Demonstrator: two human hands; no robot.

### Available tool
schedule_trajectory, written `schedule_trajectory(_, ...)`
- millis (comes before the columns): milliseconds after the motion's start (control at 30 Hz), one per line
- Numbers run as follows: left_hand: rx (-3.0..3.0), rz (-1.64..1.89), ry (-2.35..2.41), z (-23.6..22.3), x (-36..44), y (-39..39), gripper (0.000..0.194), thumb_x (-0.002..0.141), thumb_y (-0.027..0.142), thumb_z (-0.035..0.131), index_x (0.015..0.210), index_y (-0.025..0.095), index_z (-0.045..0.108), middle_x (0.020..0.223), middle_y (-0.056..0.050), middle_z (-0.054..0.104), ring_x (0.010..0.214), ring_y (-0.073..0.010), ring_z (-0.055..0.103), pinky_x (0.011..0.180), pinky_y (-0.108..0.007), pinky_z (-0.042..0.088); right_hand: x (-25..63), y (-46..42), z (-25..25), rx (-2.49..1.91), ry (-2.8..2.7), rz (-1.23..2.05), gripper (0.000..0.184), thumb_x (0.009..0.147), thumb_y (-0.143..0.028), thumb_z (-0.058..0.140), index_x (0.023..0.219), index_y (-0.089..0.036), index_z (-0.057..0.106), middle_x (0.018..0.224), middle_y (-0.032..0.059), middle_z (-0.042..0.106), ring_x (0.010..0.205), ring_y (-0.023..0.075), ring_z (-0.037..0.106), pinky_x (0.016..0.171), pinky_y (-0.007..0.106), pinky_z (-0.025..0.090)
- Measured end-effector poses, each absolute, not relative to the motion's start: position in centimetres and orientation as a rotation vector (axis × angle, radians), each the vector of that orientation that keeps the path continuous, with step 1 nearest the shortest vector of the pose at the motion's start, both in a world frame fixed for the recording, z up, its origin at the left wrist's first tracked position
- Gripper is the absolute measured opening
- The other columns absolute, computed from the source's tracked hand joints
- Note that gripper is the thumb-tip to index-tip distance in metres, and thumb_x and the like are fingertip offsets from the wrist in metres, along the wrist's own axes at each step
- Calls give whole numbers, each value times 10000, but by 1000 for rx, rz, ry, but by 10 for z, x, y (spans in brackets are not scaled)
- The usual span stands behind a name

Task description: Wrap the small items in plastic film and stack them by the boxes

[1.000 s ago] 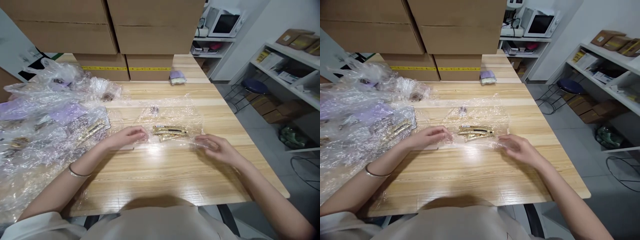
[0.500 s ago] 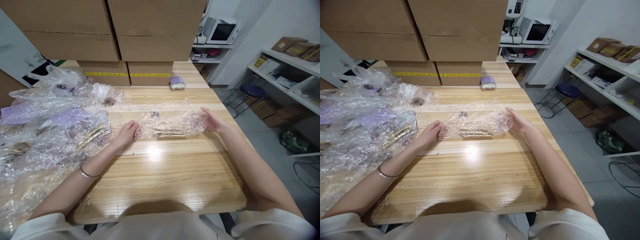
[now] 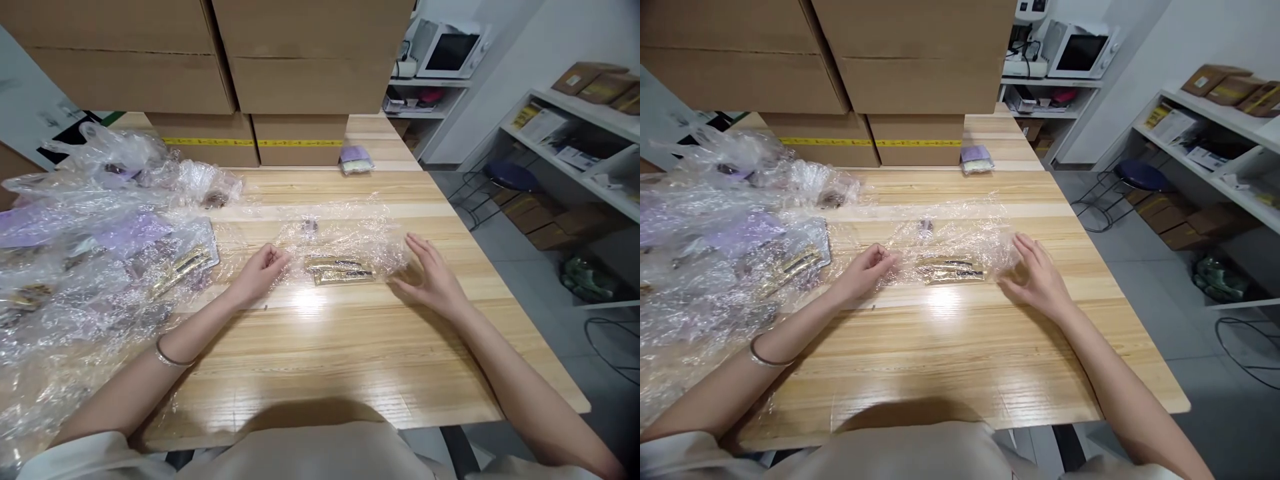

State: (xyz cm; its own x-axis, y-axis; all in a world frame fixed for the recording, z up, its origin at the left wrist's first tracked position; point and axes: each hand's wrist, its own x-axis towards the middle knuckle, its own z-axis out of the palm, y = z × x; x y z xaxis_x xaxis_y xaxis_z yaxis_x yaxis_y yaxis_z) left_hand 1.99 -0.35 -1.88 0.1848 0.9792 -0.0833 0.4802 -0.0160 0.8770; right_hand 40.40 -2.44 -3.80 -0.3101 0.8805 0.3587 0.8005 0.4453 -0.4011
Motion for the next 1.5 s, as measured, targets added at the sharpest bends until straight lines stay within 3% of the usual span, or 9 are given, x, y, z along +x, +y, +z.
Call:
schedule_trajectory(200,1586,940,1372,-22,16,-2,274,948,432,507,788,217,453,593,57,490,540,-111,464,558,-233,356,397,-7,-41,-1305,-1951,81,230,939,-309,571,1124,-257,699,1119,105,675,1065,273,632,933,470,510)
schedule_trajectory(400,1533,950,1565,-28,12,2,211,975,420,454,867,239,443,470,103,392,379,-111,378,449,-229,265,404,1,-56,-1440,-1251,627,250,909,-418,491,758,-251,600,740,10,636,779,203,640,811,363,518)
schedule_trajectory(567,1809,803,1775,-29,9,6,209,997,382,417,867,223,459,516,69,455,463,-135,442,529,-253,285,406,2,-59,-1790,-1250,642,231,831,-402,481,653,-261,525,522,-10,498,617,214,547,678,348,468)
schedule_trajectory(700,2025,600,1848,-28,7,9,236,1013,391,366,941,214,504,620,16,553,562,-179,532,574,-276,333,401,-8,-50,-2139,-1728,155,187,804,-374,513,774,-211,599,664,66,620,751,300,608,818,466,431)
schedule_trajectory(867,2417,682,1903,-32,17,0,282,961,315,480,1175,139,532,1089,-166,624,976,-298,627,811,-430,492,374,-27,-26,-1693,-1917,-591,429,845,-232,534,1260,-122,528,1288,231,579,1183,379,553,955,533,404)
schedule_trajectory(967,2854,927,1361,-33,34,-10,385,940,248,528,1312,159,480,1337,-183,538,1302,-314,486,1062,-494,418,349,-34,-12,-1229,-2312,-357,538,914,-274,528,1427,-173,403,1374,178,564,1335,330,477,1061,512,399)
schedule_trajectory(1133,2891,399,851,-34,62,-12,646,954,398,513,1489,95,316,1555,-205,362,1472,-320,290,1190,-487,302,319,-30,-25,-987,-2682,325,837,927,-497,559,1588,-183,151,1588,147,338,1479,307,276,1198,538,278)
schedule_trajectory(1233,2753,240,966,-40,64,-1,648,931,350,543,1495,110,333,1526,-189,422,1432,-315,375,1178,-496,321,322,-22,-43,-1055,-2659,422,779,959,-462,530,1591,-184,171,1600,146,299,1478,291,280,1201,525,292)
schedule_trajectory(1500,2641,266,963,-31,47,10,453,914,88,467,1347,187,560,1317,-85,656,1192,-216,627,1034,-390,489,350,-13,-50,-1111,-2576,339,566,932,-153,515,1489,-234,450,1449,89,540,1320,256,533,1115,465,457)
